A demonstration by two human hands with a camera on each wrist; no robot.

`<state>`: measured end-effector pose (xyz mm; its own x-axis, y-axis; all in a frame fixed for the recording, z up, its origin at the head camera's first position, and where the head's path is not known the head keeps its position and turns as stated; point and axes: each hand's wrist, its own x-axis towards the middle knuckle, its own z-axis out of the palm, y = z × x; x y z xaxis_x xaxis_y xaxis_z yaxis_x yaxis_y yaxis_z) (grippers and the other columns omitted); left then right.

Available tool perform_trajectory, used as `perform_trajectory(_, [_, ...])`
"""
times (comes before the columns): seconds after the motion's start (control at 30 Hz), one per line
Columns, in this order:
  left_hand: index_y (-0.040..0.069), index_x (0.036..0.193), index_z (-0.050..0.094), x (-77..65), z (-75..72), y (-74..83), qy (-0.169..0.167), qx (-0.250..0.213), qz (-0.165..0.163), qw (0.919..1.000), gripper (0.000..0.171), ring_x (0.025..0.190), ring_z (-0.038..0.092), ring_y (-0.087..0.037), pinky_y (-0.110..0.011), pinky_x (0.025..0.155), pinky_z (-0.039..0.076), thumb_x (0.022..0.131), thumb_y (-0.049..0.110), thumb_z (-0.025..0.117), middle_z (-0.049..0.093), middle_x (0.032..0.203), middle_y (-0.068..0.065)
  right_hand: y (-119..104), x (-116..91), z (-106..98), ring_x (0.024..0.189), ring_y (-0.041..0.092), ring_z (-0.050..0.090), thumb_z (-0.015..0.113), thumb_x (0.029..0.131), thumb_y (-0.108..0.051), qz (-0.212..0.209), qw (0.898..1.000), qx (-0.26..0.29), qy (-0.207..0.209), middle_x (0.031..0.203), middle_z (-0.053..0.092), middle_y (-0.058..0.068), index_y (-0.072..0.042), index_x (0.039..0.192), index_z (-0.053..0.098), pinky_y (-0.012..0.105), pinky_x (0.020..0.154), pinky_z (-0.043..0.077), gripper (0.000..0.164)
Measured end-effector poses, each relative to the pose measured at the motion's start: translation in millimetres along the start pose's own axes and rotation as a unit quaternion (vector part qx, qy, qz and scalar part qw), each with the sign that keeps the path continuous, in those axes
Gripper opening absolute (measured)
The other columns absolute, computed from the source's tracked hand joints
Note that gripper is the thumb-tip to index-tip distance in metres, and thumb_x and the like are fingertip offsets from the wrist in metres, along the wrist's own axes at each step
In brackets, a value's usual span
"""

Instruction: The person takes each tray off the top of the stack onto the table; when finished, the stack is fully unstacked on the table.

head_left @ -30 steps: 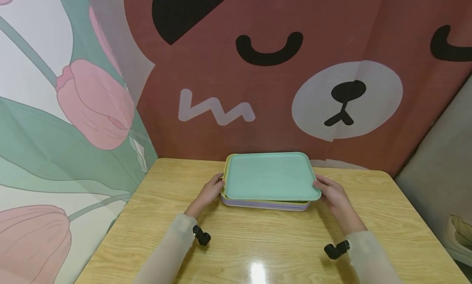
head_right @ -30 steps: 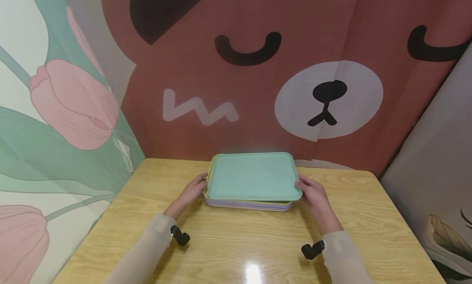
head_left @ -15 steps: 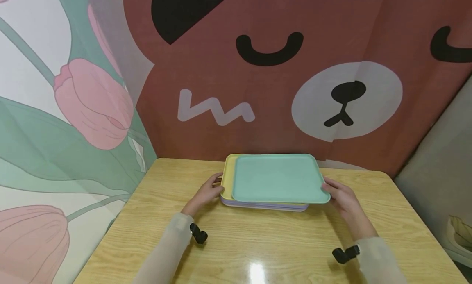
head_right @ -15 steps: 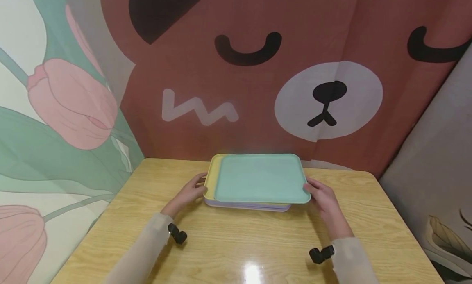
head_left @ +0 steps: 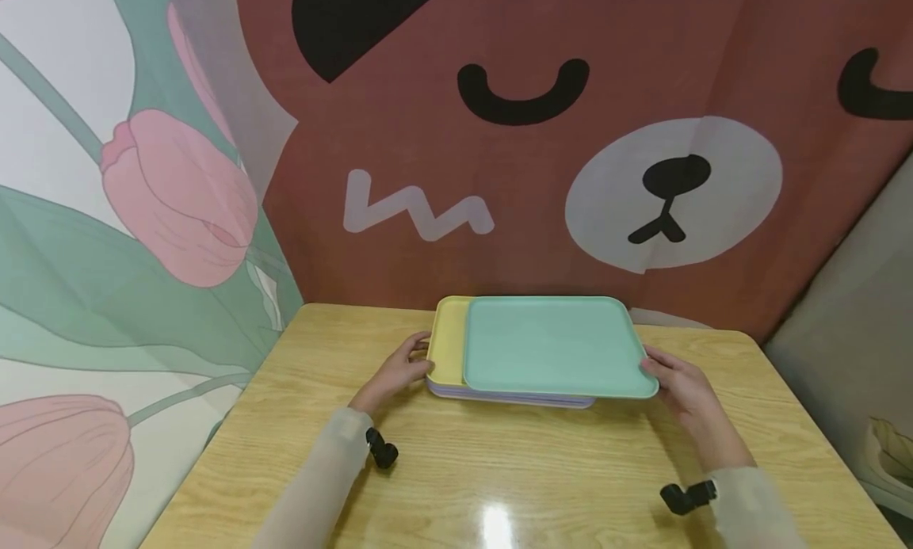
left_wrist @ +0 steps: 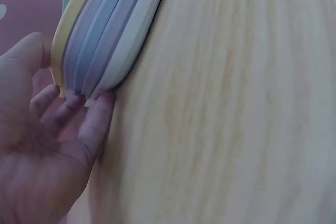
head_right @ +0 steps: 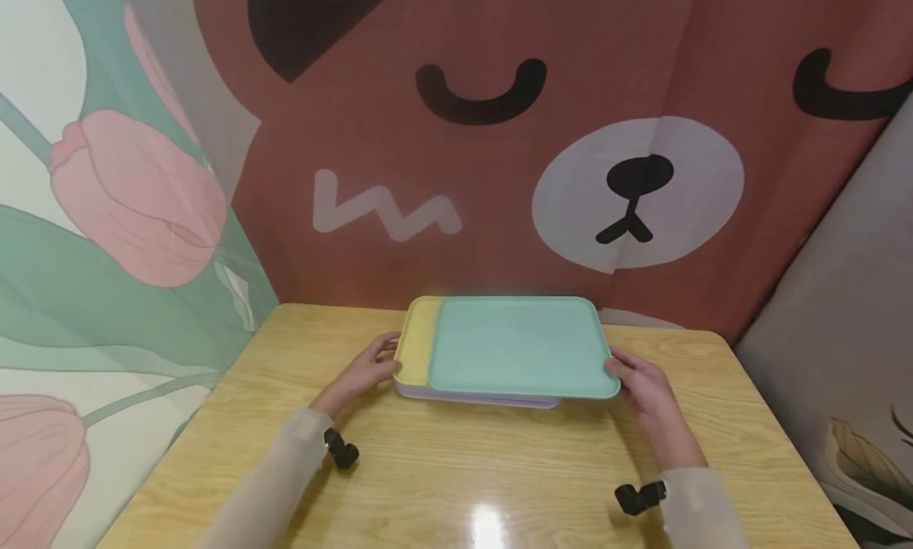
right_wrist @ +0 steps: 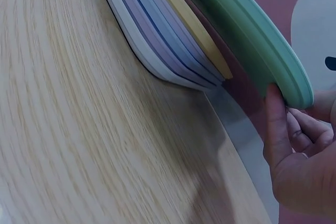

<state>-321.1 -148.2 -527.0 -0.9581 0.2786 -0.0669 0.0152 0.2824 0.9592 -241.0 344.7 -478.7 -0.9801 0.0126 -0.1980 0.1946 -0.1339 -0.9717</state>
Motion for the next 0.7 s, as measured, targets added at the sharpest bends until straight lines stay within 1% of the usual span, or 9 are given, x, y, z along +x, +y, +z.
perform_trajectory(0.03, [0.017, 0.156, 0.037, 0.5, -0.1, -0.1, -0.002, -0.001, 0.001, 1.0, 0.071, 0.128, 0.054, -0.034, -0.04, 0.094, 0.055, 0.091, 0.015, 0.067, 0.047, 0.148, -0.017, 0, -1, -2, 0.093, -0.002, 0.064, 0.065, 0.1, -0.02, 0.0, 1.0, -0.001, 0.0, 0.102, 0.068, -0.024, -0.015, 0.152, 0.046, 0.018, 0.08, 0.054, 0.056])
perform_trajectory(0.07, [0.018, 0.156, 0.037, 0.7, -0.1, -0.2, -0.005, -0.002, 0.002, 1.0, 0.071, 0.129, 0.054, -0.034, -0.04, 0.094, 0.054, 0.092, 0.015, 0.067, 0.046, 0.148, -0.017, 0, -1, -5, 0.093, -0.002, 0.064, 0.065, 0.1, -0.02, 0.0, 1.0, -0.002, -0.001, 0.102, 0.068, -0.025, -0.016, 0.151, 0.046, 0.018, 0.08, 0.054, 0.055])
perform_trajectory(0.13, [0.018, 0.157, 0.036, 1.4, 0.3, -0.9, -0.009, -0.002, 0.004, 0.9999, 0.071, 0.131, 0.053, -0.035, -0.04, 0.094, 0.054, 0.092, 0.015, 0.066, 0.046, 0.149, -0.016, -1, -3, -10, 0.093, -0.001, 0.065, 0.065, 0.1, -0.018, 0.0, 1.0, 0.006, -0.001, 0.102, 0.068, -0.024, -0.022, 0.146, 0.054, 0.018, 0.079, 0.054, 0.048])
perform_trajectory(0.23, [0.019, 0.157, 0.036, 2.2, 0.8, -1.4, -0.011, 0.001, 0.005, 0.9999, 0.071, 0.132, 0.052, -0.035, -0.04, 0.095, 0.053, 0.093, 0.014, 0.066, 0.046, 0.15, -0.016, -1, -5, -17, 0.092, 0.0, 0.066, 0.065, 0.1, -0.016, -0.003, 1.0, 0.018, -0.002, 0.101, 0.07, -0.022, -0.032, 0.128, 0.068, 0.019, 0.078, 0.054, 0.032])
perform_trajectory(0.3, [0.019, 0.157, 0.036, 2.5, 1.2, -2.1, -0.01, 0.001, 0.005, 0.9999, 0.072, 0.131, 0.052, -0.034, -0.04, 0.095, 0.053, 0.093, 0.014, 0.067, 0.046, 0.149, -0.015, -1, -6, -21, 0.091, 0.001, 0.066, 0.064, 0.1, -0.015, -0.004, 1.0, 0.019, -0.002, 0.101, 0.07, -0.021, -0.034, 0.117, 0.073, 0.02, 0.077, 0.055, 0.027])
perform_trajectory(0.37, [0.019, 0.157, 0.037, 2.5, 1.3, -2.5, -0.008, -0.001, 0.002, 1.0, 0.072, 0.131, 0.052, -0.034, -0.039, 0.095, 0.053, 0.092, 0.015, 0.067, 0.047, 0.149, -0.015, -1, -9, -25, 0.091, 0.001, 0.066, 0.064, 0.1, -0.015, -0.005, 1.0, 0.017, -0.001, 0.101, 0.071, -0.021, -0.035, 0.115, 0.074, 0.02, 0.077, 0.055, 0.027])
perform_trajectory(0.5, [0.02, 0.157, 0.037, 2.3, 1.1, -3.7, -0.004, -0.005, -0.003, 1.0, 0.072, 0.13, 0.053, -0.033, -0.039, 0.095, 0.053, 0.091, 0.016, 0.068, 0.047, 0.149, -0.014, -1, -14, -32, 0.092, -0.001, 0.065, 0.065, 0.1, -0.017, -0.008, 1.0, 0.007, 0.002, 0.102, 0.069, -0.023, -0.036, 0.119, 0.073, 0.019, 0.077, 0.054, 0.028])
perform_trajectory(0.6, [0.019, 0.157, 0.037, 1.3, 1.4, -3.2, -0.004, -0.002, -0.001, 1.0, 0.073, 0.13, 0.053, -0.033, -0.039, 0.096, 0.053, 0.091, 0.016, 0.068, 0.047, 0.15, -0.014, -1, -18, -37, 0.091, -0.002, 0.065, 0.064, 0.1, -0.015, -0.011, 1.0, 0.008, 0.001, 0.102, 0.069, -0.024, -0.037, 0.113, 0.074, 0.019, 0.076, 0.054, 0.027])
perform_trajectory(0.7, [0.017, 0.157, 0.036, 0.0, 2.2, -2.1, -0.006, 0.001, 0.002, 1.0, 0.073, 0.129, 0.052, -0.034, -0.039, 0.096, 0.053, 0.091, 0.015, 0.067, 0.046, 0.15, -0.016, -1, -21, -43, 0.09, -0.002, 0.065, 0.063, 0.101, -0.014, -0.011, 1.0, 0.009, 0.001, 0.101, 0.069, -0.024, -0.039, 0.103, 0.075, 0.019, 0.075, 0.054, 0.029])
